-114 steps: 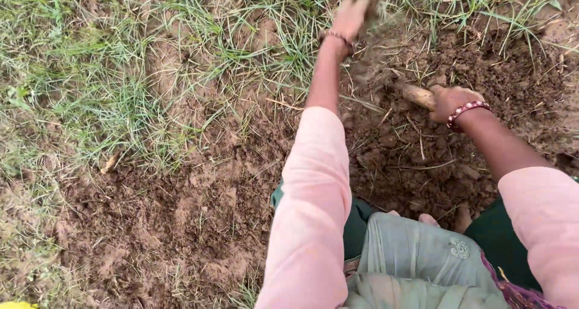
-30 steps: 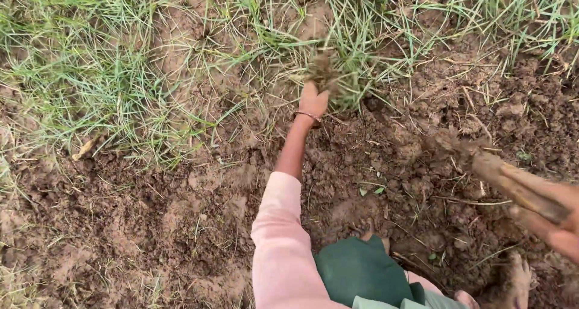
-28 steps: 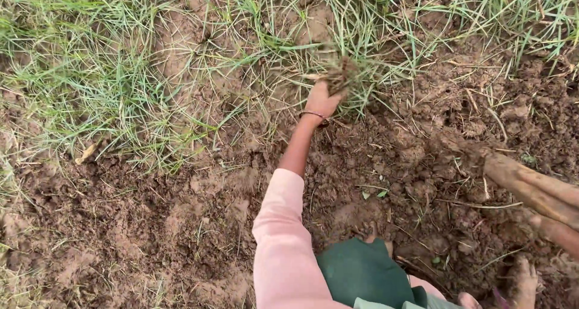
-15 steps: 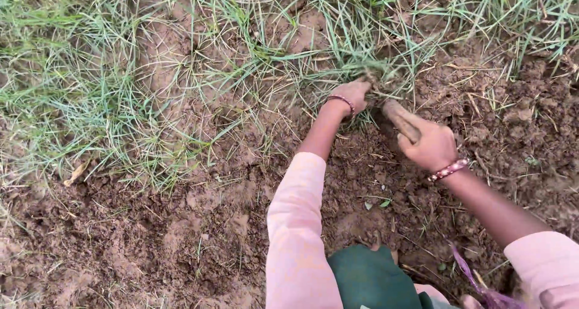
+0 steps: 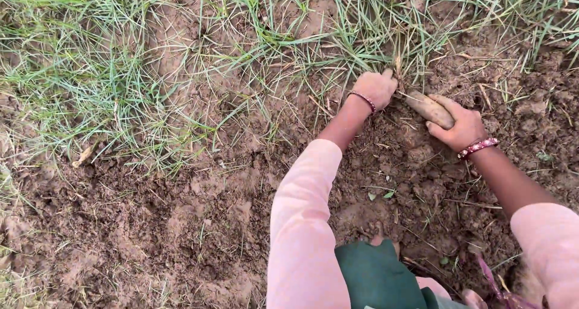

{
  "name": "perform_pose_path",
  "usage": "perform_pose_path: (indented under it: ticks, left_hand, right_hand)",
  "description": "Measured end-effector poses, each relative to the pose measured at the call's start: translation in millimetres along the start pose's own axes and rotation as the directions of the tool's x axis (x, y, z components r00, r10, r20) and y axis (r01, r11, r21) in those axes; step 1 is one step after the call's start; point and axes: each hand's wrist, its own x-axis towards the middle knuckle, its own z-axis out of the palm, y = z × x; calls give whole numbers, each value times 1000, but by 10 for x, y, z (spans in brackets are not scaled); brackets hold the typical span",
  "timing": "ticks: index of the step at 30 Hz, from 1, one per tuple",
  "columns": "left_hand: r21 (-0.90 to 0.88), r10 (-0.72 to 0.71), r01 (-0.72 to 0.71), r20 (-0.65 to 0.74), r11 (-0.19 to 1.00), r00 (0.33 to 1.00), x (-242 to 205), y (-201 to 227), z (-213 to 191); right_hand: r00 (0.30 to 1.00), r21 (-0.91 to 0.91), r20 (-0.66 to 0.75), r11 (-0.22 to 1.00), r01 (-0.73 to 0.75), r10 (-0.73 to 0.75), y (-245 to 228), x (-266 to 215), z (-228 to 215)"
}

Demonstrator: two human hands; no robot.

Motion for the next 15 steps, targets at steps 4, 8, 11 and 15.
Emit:
perform_pose_path:
  ticks: [4,8,11,15]
  left_hand:
    - [-141,-25,26,11,990,1000,-11,-115,-58]
    - [-665,-357,312,72,679,931,114,-513,267]
    - [-812,-369,335,160,478,916,161,-712,433]
    - [-846,-435,77,-191,527,880,384,-938,1213]
  right_hand:
    - [946,-173,178,955,-239,269,-632,-32,-121]
    - [833,-362,274,854,-374,481,-1228,-373,-506]
    - [646,-501,369,729,-466,668,-1310,-822,-1222]
    - [654,-596,403,726,-344,641,-719,-1559,-1522]
